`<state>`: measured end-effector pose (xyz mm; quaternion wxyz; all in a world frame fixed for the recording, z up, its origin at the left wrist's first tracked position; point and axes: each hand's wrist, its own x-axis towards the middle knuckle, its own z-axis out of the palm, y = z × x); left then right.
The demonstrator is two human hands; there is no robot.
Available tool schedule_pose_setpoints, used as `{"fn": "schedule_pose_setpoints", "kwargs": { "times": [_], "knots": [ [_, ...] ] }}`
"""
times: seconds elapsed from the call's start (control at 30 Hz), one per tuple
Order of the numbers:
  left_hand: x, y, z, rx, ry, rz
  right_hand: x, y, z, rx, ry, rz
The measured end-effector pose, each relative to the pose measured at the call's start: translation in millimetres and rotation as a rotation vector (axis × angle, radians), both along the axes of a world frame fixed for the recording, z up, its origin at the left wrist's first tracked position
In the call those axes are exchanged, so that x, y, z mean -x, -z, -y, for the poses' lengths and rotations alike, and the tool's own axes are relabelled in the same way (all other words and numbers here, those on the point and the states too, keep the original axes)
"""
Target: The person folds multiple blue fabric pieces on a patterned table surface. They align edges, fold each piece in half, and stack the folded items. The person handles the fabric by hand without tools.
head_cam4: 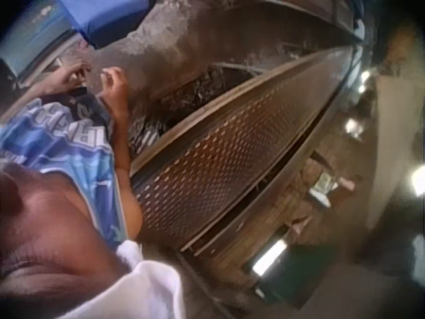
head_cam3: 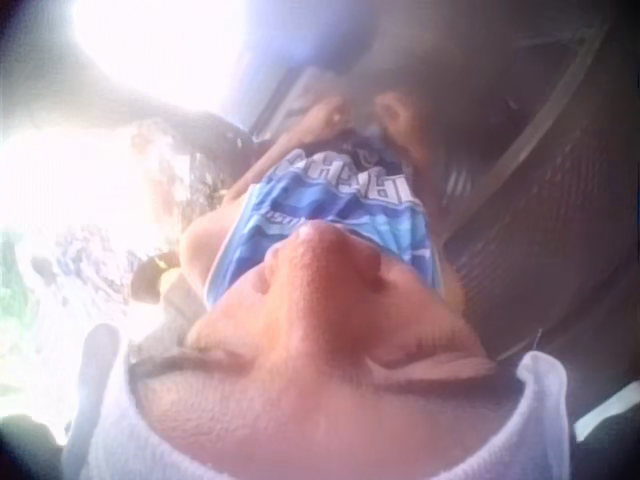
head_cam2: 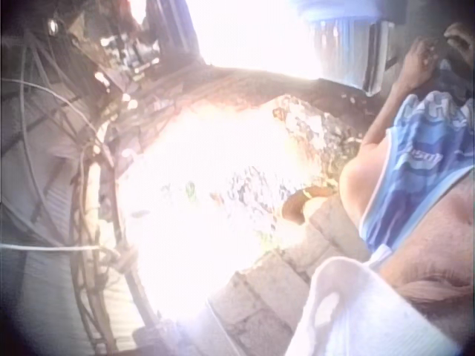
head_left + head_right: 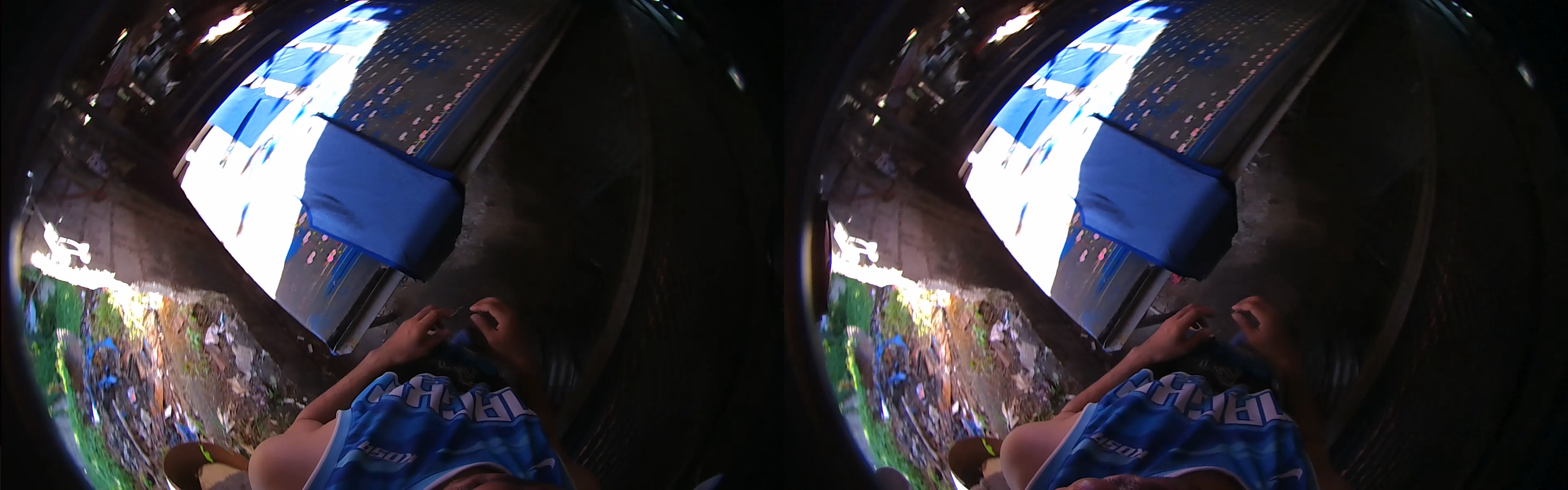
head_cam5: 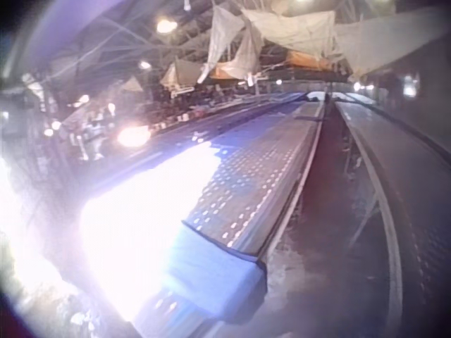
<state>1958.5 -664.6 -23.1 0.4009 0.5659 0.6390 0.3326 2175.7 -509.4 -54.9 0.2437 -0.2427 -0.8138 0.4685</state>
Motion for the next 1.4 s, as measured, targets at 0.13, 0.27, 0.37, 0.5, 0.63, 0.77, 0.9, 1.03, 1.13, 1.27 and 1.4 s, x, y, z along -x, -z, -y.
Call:
{"fn": "schedule_pose_setpoints", "kwargs": {
  "times": [0.13, 0.27, 0.37, 0.5, 0.63, 0.77, 0.9, 1.03, 1.13, 1.27, 1.4],
  "knots": [
    [-8.1, -2.2, -5.3, -0.027, -0.066, -0.067, 8.6, -5.7, -39.2, 0.023, -0.132, 0.008],
    [5.0, 2.6, -14.3, -0.042, -0.24, -0.071, 36.6, -10.5, -66.7, 0.043, -0.249, -0.001],
    [28.6, 6.3, -29.7, -0.117, -0.351, -0.066, 66.1, -6.0, -84.3, 0.033, -0.353, -0.044],
    [84.1, 9.2, -58.2, -0.182, -0.468, -0.066, 108.8, -4.7, -113.8, -0.037, -0.42, -0.053],
    [155.6, 20.6, -84.9, -0.226, -0.64, -0.157, 158.8, -13.4, -153.2, -0.049, -0.476, -0.003],
    [240.9, 41.7, -114.1, -0.352, -0.843, -0.408, 207.1, -26.8, -197.3, -0.06, -0.526, 0.067],
    [345.9, 61.7, -131.5, -0.392, -1.042, -0.717, 277.3, -21.9, -229.2, -0.112, -0.553, 0.051],
    [442.4, 95.0, -146.0, -0.101, -1.223, -0.615, 357.3, -14.0, -232.6, -0.195, -0.623, -0.008],
    [511.7, 105.9, -150.1, 0.085, -1.202, -1.105, 416.1, -2.1, -227.5, -0.289, -0.707, -0.018],
    [553.5, 83.0, -169.4, 0.225, -1.177, -1.279, 503.5, 16.4, -237.6, -0.433, -0.721, -0.059],
    [554.6, 80.6, -170.9, 0.164, -1.264, -1.299, 619.1, 30.3, -244.9, -0.537, -0.683, -0.118]
  ]
}}
